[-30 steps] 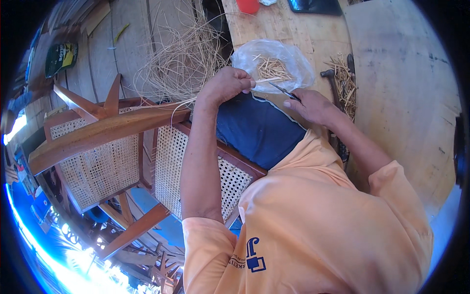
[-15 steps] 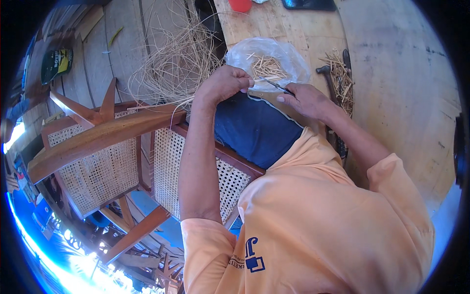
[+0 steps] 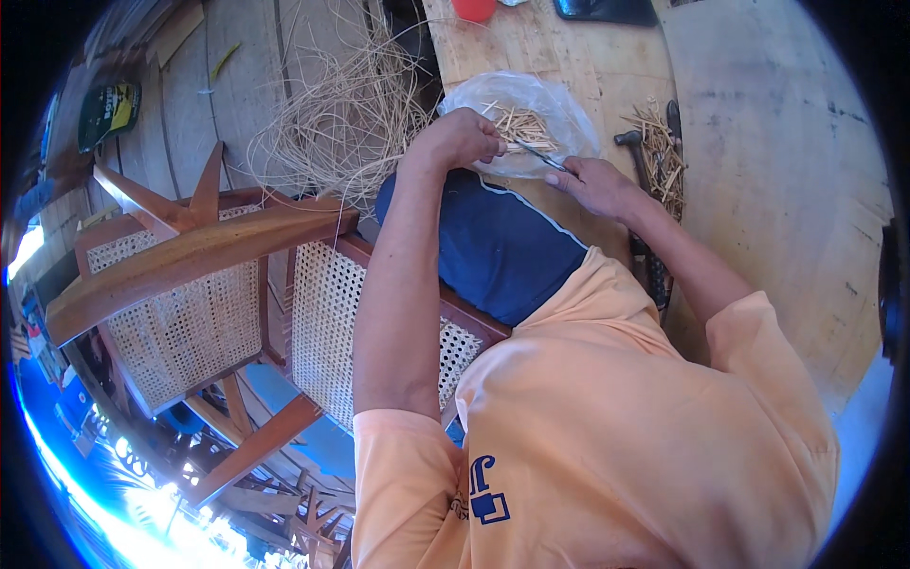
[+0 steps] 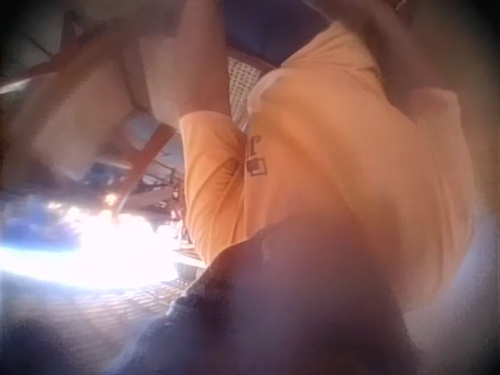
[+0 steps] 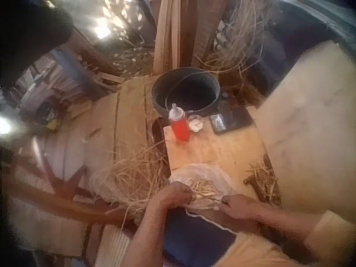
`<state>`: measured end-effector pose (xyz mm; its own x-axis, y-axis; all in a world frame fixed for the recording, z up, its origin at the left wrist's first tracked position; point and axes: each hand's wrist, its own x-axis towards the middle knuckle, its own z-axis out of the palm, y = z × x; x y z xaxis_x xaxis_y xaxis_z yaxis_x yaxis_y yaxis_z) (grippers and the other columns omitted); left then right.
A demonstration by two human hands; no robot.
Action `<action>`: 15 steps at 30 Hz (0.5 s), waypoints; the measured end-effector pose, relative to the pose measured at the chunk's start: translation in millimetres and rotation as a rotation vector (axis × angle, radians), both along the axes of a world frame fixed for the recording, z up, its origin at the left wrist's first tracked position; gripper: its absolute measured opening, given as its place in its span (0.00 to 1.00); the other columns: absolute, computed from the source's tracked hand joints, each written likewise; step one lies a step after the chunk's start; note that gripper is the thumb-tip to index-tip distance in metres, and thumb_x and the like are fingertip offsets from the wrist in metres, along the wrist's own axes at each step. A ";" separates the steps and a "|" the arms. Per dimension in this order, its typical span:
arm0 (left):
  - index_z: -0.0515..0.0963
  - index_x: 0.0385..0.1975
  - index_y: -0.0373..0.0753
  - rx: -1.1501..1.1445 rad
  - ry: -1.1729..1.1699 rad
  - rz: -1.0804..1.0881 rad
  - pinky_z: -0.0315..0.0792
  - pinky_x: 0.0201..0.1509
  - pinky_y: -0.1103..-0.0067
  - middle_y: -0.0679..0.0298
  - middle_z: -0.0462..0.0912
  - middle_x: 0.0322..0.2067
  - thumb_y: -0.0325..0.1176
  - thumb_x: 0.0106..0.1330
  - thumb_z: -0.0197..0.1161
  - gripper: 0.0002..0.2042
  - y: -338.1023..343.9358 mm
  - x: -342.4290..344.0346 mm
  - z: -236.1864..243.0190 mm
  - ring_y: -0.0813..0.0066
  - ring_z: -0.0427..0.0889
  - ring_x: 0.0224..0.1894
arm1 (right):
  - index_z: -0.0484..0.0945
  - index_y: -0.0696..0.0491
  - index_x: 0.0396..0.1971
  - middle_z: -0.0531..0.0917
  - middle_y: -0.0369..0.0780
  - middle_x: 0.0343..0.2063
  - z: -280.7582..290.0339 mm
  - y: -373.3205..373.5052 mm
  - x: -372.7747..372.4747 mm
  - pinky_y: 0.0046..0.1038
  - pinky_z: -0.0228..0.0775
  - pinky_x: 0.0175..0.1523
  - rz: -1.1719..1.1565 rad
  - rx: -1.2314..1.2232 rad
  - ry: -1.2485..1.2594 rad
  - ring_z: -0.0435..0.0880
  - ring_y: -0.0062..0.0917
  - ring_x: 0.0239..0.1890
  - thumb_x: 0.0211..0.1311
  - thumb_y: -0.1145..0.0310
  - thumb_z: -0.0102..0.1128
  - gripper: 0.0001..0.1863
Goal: Caning the seat of a wooden chair by weaving and trimming cane strips.
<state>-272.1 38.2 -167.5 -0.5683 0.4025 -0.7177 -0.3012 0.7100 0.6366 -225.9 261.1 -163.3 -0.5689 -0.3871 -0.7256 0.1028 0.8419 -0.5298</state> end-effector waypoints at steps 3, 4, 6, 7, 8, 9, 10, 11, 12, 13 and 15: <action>0.79 0.27 0.35 -0.048 -0.007 0.005 0.68 0.31 0.82 0.67 0.78 0.19 0.34 0.52 0.61 0.09 2.4 4.7 -3.5 0.80 0.73 0.24 | 0.73 0.60 0.32 0.76 0.47 0.22 -3.6 5.2 6.8 0.33 0.64 0.35 0.005 -0.002 0.034 0.74 0.37 0.26 0.57 0.50 0.48 0.24; 0.79 0.27 0.35 -0.042 -0.011 0.012 0.68 0.31 0.81 0.66 0.78 0.19 0.35 0.52 0.61 0.09 1.7 7.4 -3.4 0.79 0.73 0.24 | 0.74 0.60 0.31 0.75 0.45 0.19 -3.2 4.1 7.5 0.33 0.64 0.34 -0.016 -0.023 0.093 0.73 0.34 0.24 0.57 0.52 0.50 0.22; 0.79 0.27 0.35 -0.040 -0.016 0.022 0.68 0.31 0.81 0.66 0.78 0.20 0.35 0.52 0.61 0.09 -0.8 13.2 -3.2 0.79 0.74 0.24 | 0.74 0.59 0.30 0.74 0.42 0.17 4.4 1.8 12.1 0.30 0.64 0.31 -0.087 -0.103 0.129 0.72 0.29 0.22 0.57 0.55 0.51 0.19; 0.79 0.27 0.35 0.003 0.000 0.015 0.68 0.31 0.81 0.65 0.78 0.20 0.35 0.52 0.60 0.09 0.4 19.9 7.1 0.79 0.74 0.24 | 0.73 0.59 0.29 0.73 0.39 0.16 9.7 0.7 14.9 0.28 0.64 0.29 -0.166 -0.181 0.159 0.71 0.24 0.21 0.57 0.59 0.52 0.16; 0.79 0.26 0.34 0.050 0.020 0.006 0.68 0.31 0.81 0.65 0.78 0.20 0.34 0.53 0.60 0.09 2.5 24.3 16.2 0.78 0.74 0.24 | 0.73 0.59 0.29 0.73 0.39 0.16 13.0 -1.4 13.5 0.28 0.64 0.29 -0.168 -0.180 0.159 0.71 0.24 0.21 0.57 0.59 0.52 0.16; 0.79 0.26 0.34 0.051 0.019 0.003 0.68 0.31 0.81 0.65 0.78 0.20 0.34 0.53 0.60 0.09 6.2 28.2 23.6 0.78 0.74 0.24 | 0.73 0.58 0.28 0.71 0.36 0.15 16.2 -5.0 11.9 0.24 0.63 0.27 -0.276 -0.316 0.007 0.69 0.19 0.20 0.57 0.62 0.52 0.13; 0.79 0.27 0.34 0.072 0.022 -0.019 0.68 0.31 0.80 0.65 0.78 0.20 0.34 0.53 0.59 0.09 10.1 31.7 31.3 0.78 0.74 0.24 | 0.73 0.58 0.27 0.70 0.34 0.15 18.5 -9.3 10.6 0.21 0.62 0.24 -0.381 -0.453 -0.144 0.68 0.15 0.19 0.56 0.64 0.52 0.11; 0.79 0.27 0.34 0.094 0.024 -0.043 0.68 0.31 0.80 0.64 0.78 0.20 0.34 0.54 0.59 0.09 12.6 33.7 37.3 0.77 0.74 0.24 | 0.73 0.58 0.27 0.70 0.34 0.15 19.3 -13.3 10.5 0.21 0.62 0.24 -0.382 -0.453 -0.142 0.68 0.15 0.19 0.56 0.64 0.52 0.11; 0.78 0.28 0.33 0.069 0.061 -0.097 0.68 0.32 0.80 0.64 0.78 0.19 0.34 0.54 0.58 0.10 13.3 33.8 41.2 0.76 0.74 0.24 | 0.73 0.58 0.27 0.70 0.32 0.15 19.7 -16.8 10.8 0.19 0.61 0.23 -0.343 -0.451 -0.120 0.67 0.14 0.18 0.56 0.65 0.52 0.10; 0.78 0.28 0.33 0.066 0.063 -0.093 0.68 0.32 0.80 0.64 0.78 0.19 0.34 0.54 0.58 0.10 12.5 36.0 42.9 0.76 0.74 0.24 | 0.73 0.58 0.27 0.69 0.31 0.14 19.8 -19.5 11.3 0.17 0.60 0.22 -0.299 -0.453 -0.101 0.66 0.12 0.17 0.56 0.66 0.52 0.09; 0.78 0.30 0.34 0.064 0.039 -0.015 0.69 0.33 0.79 0.62 0.78 0.20 0.35 0.54 0.59 0.11 11.0 39.8 44.3 0.73 0.76 0.25 | 0.73 0.58 0.26 0.69 0.31 0.14 20.1 -20.9 11.9 0.18 0.60 0.22 -0.306 -0.468 -0.089 0.66 0.12 0.17 0.56 0.66 0.52 0.09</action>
<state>-232.3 49.2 -123.2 -0.5891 0.4550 -0.6678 -0.2650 0.6719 0.6916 -214.0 240.1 -143.1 -0.6502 -0.5065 -0.5664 0.3664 0.4440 -0.8177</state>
